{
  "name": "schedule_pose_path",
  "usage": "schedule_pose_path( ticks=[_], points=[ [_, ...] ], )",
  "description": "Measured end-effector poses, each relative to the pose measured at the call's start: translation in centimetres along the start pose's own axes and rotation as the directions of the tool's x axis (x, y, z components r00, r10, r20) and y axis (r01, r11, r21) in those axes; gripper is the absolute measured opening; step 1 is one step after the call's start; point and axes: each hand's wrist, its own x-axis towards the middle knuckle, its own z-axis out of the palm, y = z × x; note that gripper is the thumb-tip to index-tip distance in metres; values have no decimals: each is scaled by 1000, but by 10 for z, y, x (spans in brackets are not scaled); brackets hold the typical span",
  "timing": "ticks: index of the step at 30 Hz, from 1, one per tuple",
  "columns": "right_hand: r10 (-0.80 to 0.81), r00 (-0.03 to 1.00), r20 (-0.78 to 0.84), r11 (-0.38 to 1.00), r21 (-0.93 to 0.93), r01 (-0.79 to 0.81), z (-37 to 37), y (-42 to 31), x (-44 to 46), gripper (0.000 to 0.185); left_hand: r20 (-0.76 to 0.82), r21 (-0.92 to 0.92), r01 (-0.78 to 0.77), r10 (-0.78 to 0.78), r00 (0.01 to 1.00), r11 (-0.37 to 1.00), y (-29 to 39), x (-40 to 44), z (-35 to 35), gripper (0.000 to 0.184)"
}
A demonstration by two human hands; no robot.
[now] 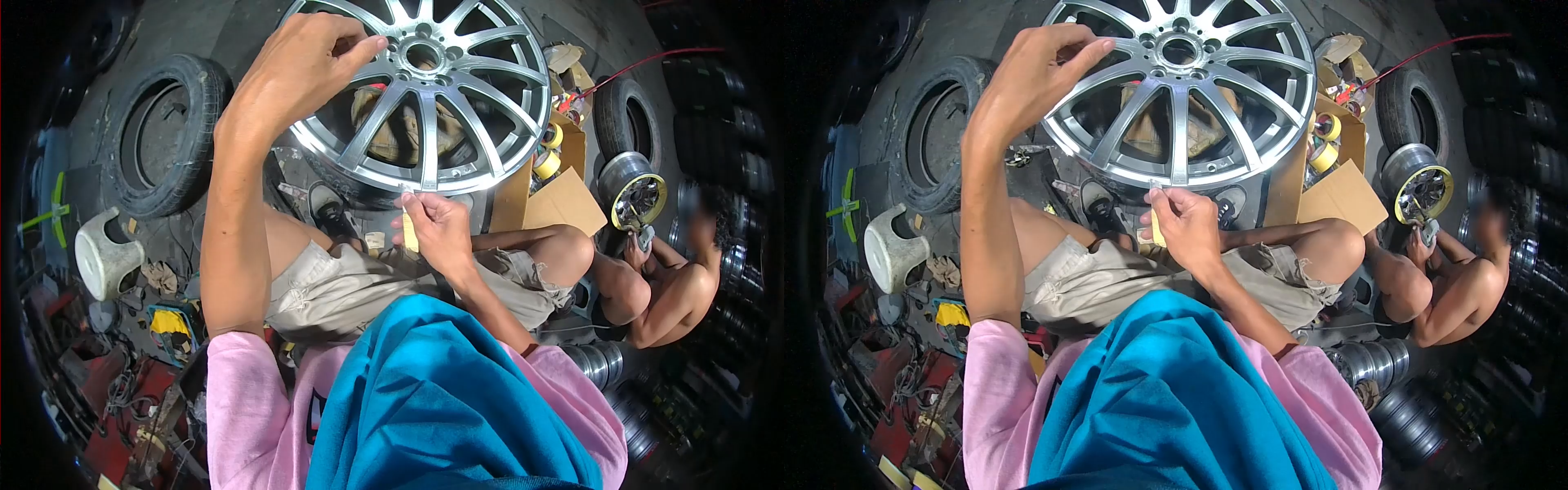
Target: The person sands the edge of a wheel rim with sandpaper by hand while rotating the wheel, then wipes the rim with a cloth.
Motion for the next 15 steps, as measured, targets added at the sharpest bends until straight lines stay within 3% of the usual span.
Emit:
schedule_pose_path(
  ticks=[15],
  points=[
    [-21,999,42,989,149,14,40,-1,7,36,-48,-101,-31,26,999,994,3,1,-4,39]
  ],
)
